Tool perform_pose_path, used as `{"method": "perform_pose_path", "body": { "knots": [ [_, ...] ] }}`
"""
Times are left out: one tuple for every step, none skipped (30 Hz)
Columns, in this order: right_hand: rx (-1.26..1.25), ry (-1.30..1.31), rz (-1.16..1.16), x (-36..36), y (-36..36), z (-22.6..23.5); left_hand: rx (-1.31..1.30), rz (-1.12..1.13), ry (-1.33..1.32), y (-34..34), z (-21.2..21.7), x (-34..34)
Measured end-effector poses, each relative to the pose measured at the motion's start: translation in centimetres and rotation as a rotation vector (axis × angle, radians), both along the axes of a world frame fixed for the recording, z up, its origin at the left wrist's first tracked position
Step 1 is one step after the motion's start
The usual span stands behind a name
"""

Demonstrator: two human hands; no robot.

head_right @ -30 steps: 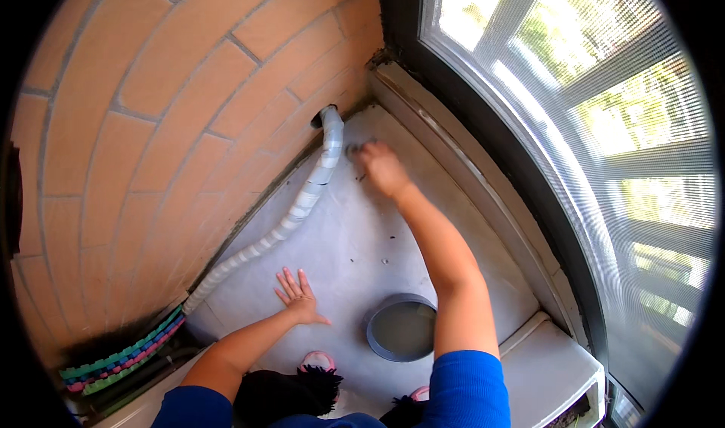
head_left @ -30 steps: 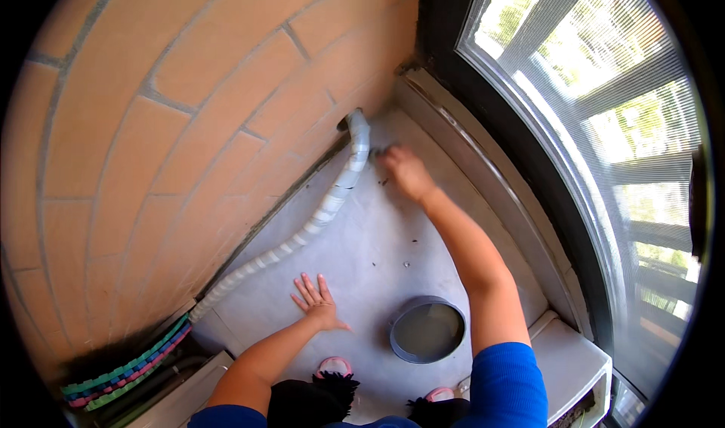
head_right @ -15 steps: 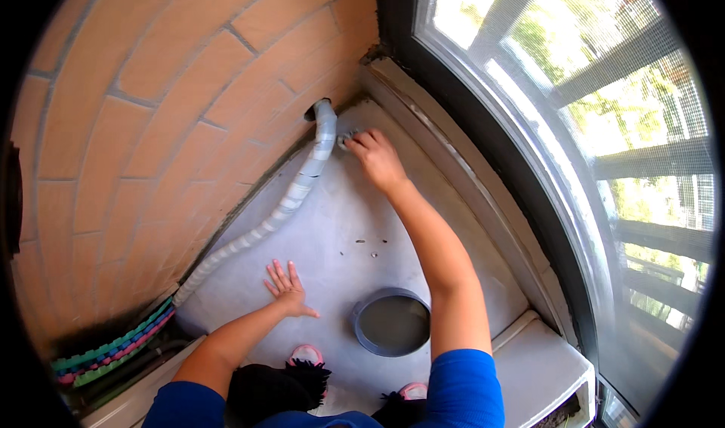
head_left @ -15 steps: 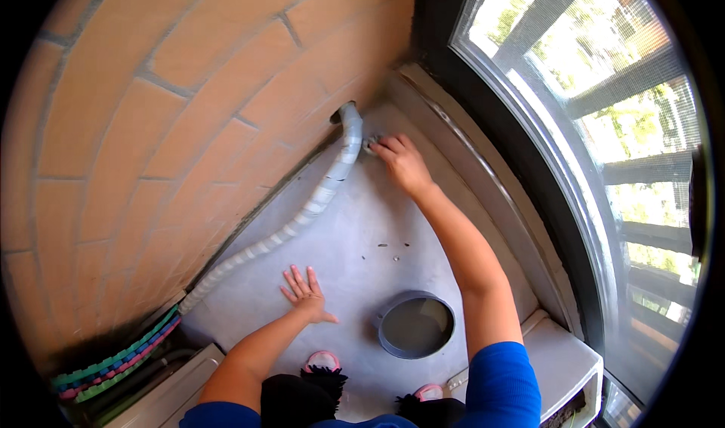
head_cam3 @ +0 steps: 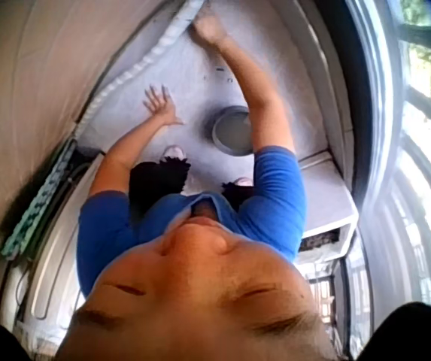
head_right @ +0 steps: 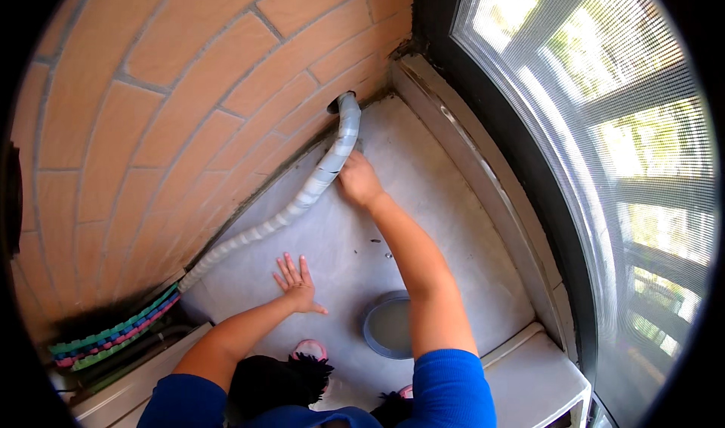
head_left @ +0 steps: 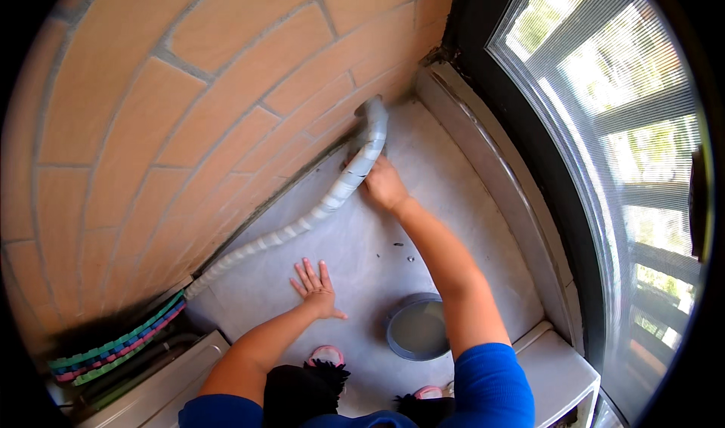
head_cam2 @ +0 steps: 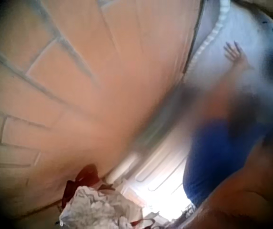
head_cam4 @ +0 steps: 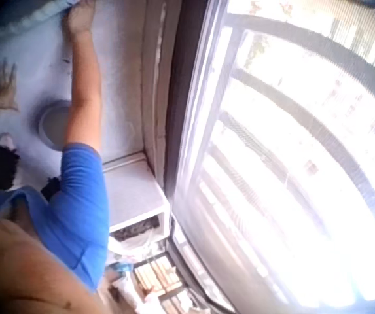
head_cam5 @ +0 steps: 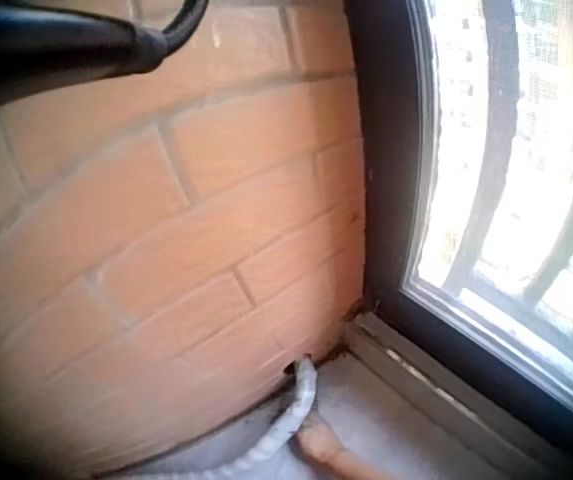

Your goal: The person wipes a white corrugated pipe and the surrounding floor area on a balcony using a cloth and a bucket of water. They repeatedly dip the cloth into the bucket, wring it out, and wipe the pipe and floor. The person also moves a metal drying rack at the end of the clip.

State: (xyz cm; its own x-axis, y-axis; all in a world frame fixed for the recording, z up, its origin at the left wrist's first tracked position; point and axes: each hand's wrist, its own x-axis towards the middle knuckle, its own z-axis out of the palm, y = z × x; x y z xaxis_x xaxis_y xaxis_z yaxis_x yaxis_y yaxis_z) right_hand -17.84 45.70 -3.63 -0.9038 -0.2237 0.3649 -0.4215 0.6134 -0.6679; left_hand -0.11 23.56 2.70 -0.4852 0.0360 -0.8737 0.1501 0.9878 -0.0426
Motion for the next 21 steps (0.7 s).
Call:
{"method": "perform_pose_path", "body": {
  "knots": [
    [0.039, 0.018, 0.059, 1.1, 0.1, 1.1, -0.015, 0.004, -0.009, -0.1, 0.1, 0.0],
    [0.090, 0.027, 0.112, 2.6, 0.8, 1.9, -0.014, 0.003, 0.001, 0.0, 0.1, 0.1],
    [0.059, 0.026, 0.157, 4.1, 1.4, 2.2, -0.012, 0.001, 0.010, 0.1, 0.1, 0.0],
    [0.034, 0.020, 0.197, 5.9, 2.3, 2.6, -0.002, -0.006, 0.017, 0.3, 0.1, 0.1],
    [0.043, 0.010, 0.238, 8.0, 3.0, 3.0, -0.004, -0.005, 0.018, 0.3, 0.0, -0.1],
    [0.022, -0.015, 0.282, 10.5, 3.3, 2.5, -0.032, -0.002, 0.001, 0.1, -0.1, -0.2],
    [0.013, -0.044, 0.321, 13.0, 3.8, 2.7, -0.037, 0.001, -0.004, 0.0, -0.1, 0.0],
    [0.009, -0.075, 0.356, 14.9, 4.3, 3.2, -0.043, -0.002, -0.005, 0.1, -0.1, 0.1],
    [0.048, -0.120, 0.397, 16.3, 5.0, 3.7, -0.050, -0.002, -0.007, 0.1, 0.0, 0.2],
    [0.088, -0.160, 0.435, 17.0, 5.7, 4.6, -0.058, -0.005, -0.003, 0.3, 0.0, 0.0],
    [0.075, -0.154, 0.397, 16.8, 6.0, 4.8, -0.057, -0.009, 0.001, 0.3, 0.0, -0.2],
    [0.063, -0.132, 0.285, 15.4, 6.4, 4.6, -0.058, -0.010, 0.005, 0.3, 0.0, -0.4],
    [0.110, -0.076, 0.227, 13.0, 7.0, 5.4, -0.072, -0.006, 0.001, 0.1, 0.3, 0.0],
    [0.118, -0.013, 0.125, 10.2, 7.8, 5.7, -0.070, -0.007, -0.005, 0.2, 0.5, -0.1],
    [0.195, 0.039, 0.008, 7.4, 8.5, 6.2, -0.071, -0.008, -0.008, 0.2, 0.7, -0.2],
    [0.248, -0.010, -0.081, 4.9, 9.5, 5.6, -0.065, -0.014, -0.010, 0.6, 0.7, -0.4],
    [0.226, -0.055, -0.151, 3.0, 10.9, 4.4, -0.055, -0.022, -0.013, 1.0, 0.5, -0.4],
    [0.077, -0.193, -0.276, 2.1, 12.8, 1.5, -0.035, -0.042, -0.018, 1.8, 0.2, -0.5],
    [0.103, -0.130, -0.266, 2.2, 12.4, 1.4, -0.045, -0.037, -0.023, 1.2, 0.2, -0.4],
    [0.131, -0.067, -0.259, 2.5, 12.1, 1.6, -0.056, -0.035, -0.017, 0.9, 0.2, -0.4],
    [0.179, -0.044, -0.244, 3.7, 11.7, 1.4, -0.063, -0.035, -0.011, 0.6, 0.1, -0.5]
  ]
}}
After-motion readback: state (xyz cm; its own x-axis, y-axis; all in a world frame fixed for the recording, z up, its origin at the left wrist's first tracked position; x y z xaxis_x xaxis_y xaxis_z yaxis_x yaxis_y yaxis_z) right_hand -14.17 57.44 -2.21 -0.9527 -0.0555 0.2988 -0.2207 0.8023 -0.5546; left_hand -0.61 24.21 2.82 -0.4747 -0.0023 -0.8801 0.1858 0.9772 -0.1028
